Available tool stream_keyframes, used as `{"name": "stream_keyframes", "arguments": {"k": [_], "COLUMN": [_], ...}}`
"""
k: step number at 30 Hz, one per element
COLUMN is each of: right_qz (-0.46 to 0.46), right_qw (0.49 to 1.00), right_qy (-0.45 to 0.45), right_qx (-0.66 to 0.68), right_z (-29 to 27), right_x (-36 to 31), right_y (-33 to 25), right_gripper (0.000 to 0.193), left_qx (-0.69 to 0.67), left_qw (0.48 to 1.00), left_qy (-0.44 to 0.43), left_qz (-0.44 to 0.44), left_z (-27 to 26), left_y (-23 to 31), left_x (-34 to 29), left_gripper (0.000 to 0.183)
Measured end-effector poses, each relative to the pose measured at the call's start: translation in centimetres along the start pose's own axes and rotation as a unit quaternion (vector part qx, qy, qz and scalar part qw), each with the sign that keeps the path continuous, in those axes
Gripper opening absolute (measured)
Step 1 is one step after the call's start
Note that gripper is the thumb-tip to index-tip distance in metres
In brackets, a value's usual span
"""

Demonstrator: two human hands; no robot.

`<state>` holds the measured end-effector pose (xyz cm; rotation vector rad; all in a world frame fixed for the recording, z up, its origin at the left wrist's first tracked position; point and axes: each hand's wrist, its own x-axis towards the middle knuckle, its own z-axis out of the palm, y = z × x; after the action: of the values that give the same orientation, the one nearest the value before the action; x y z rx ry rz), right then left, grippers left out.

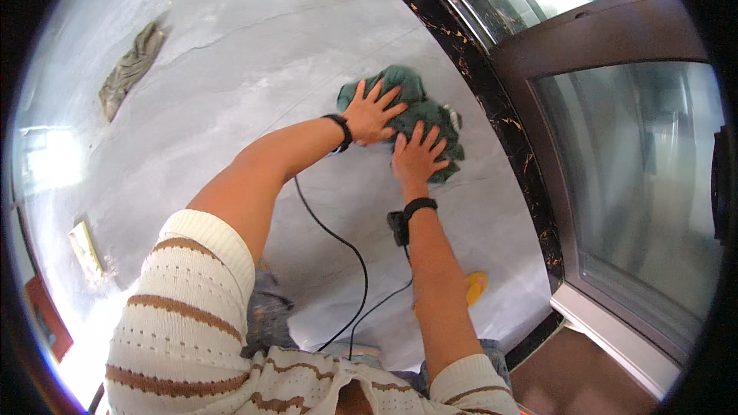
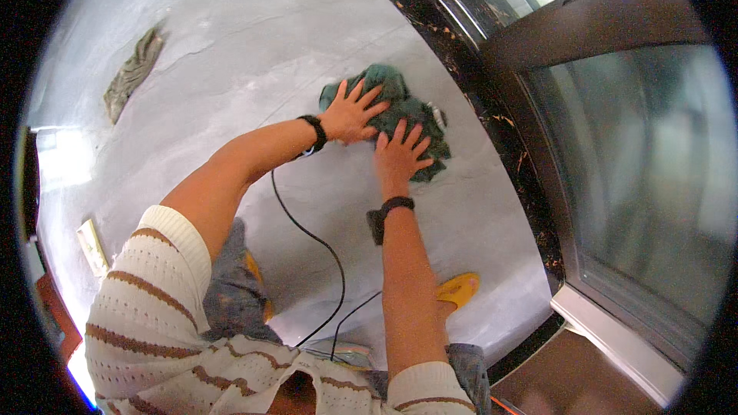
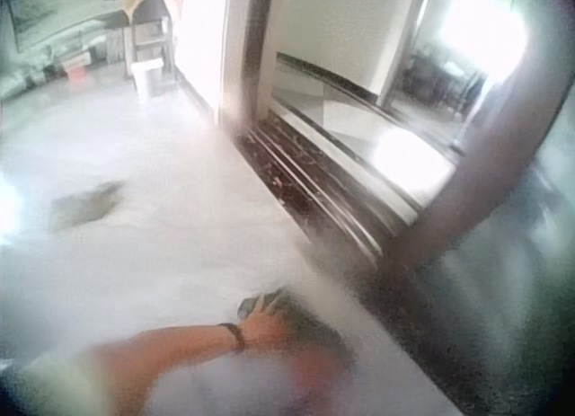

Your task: The person wipes the floor with a cloth, handling different cloths and moving to different areas of the room to clean near a doorway and a cabinet.

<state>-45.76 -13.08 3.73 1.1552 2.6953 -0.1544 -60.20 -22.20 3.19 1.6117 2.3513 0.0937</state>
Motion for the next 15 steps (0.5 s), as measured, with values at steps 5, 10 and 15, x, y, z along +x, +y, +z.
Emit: {"name": "stream_keyframes", "arguments": {"k": [5, 10, 15], "right_qz": [-0.066, -0.178, -0.271], "right_qw": [0.994, 0.967, 0.946], "right_qy": [-0.089, -0.182, -0.175], "right_qx": [0.022, 0.012, 0.037], "right_z": [1.4, 2.1, 3.6], "right_x": [-11.1, -20.0, -25.4], "right_y": [-6.6, -10.5, -12.3], "right_gripper": [0.06, 0.063, 0.061], "left_qx": [0.001, -0.035, -0.061], "left_qw": [0.995, 0.981, 0.972], "left_qy": [-0.088, -0.13, -0.06], "left_qz": [-0.044, -0.14, -0.22], "left_z": [1.2, 3.7, 9.4], "left_y": [-2.1, -1.4, -1.0], "left_x": [-14.5, -28.0, -37.5], "left_gripper": [0.071, 0.073, 0.076]}}
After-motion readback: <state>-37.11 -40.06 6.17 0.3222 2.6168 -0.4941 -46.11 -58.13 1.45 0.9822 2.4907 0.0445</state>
